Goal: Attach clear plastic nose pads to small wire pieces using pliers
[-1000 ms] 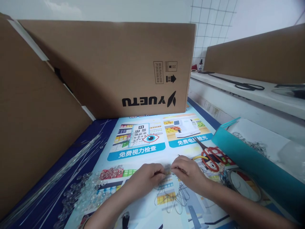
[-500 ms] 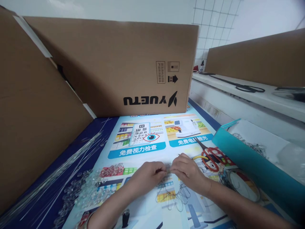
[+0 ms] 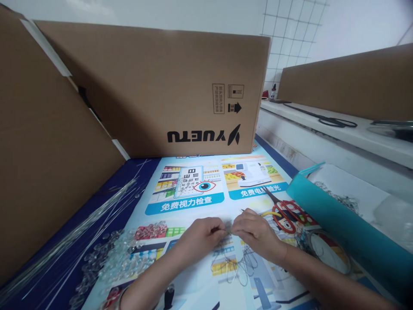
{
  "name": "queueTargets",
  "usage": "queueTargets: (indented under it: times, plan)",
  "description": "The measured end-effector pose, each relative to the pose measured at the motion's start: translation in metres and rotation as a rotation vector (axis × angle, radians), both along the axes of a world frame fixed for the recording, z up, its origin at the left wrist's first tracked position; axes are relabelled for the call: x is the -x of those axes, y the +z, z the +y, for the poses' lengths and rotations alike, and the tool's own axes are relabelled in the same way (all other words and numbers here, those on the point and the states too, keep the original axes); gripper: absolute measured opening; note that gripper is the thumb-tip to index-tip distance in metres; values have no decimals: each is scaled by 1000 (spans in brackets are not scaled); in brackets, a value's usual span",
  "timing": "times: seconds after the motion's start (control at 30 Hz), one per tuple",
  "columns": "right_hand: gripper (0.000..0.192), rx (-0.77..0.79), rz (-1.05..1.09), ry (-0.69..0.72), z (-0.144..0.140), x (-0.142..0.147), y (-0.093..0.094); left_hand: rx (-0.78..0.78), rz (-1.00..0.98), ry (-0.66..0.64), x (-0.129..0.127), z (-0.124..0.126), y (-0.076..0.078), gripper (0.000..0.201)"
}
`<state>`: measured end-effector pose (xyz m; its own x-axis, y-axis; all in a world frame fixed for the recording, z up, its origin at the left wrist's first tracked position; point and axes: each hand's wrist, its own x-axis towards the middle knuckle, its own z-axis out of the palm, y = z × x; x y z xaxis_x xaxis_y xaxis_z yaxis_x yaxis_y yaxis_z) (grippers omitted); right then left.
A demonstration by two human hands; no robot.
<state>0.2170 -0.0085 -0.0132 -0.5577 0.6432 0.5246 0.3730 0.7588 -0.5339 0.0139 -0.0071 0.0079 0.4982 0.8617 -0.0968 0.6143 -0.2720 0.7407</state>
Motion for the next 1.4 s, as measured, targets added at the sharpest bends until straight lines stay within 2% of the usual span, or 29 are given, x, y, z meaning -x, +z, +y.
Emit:
queueTargets:
  times: [0.27,0.67,1.03,1.27,1.4]
  plan:
    - [12,20,19,-47,0,1,-2,-16,0,30,-3,0,-5,18]
    - [16,-81,-74,-106,0,0,-8,-115,82,42,-8,-4,-10,20]
    - [10,57,34,-100,4,-4,1,-131,99,45,-9,-7,-8,21]
    - [20,-161,-210,30,5,-11,5,-138,98,52,-10,-7,-8,16]
    - [17,-131,-162,14,6,-14,7,-139,112,55,-10,-9,-8,17]
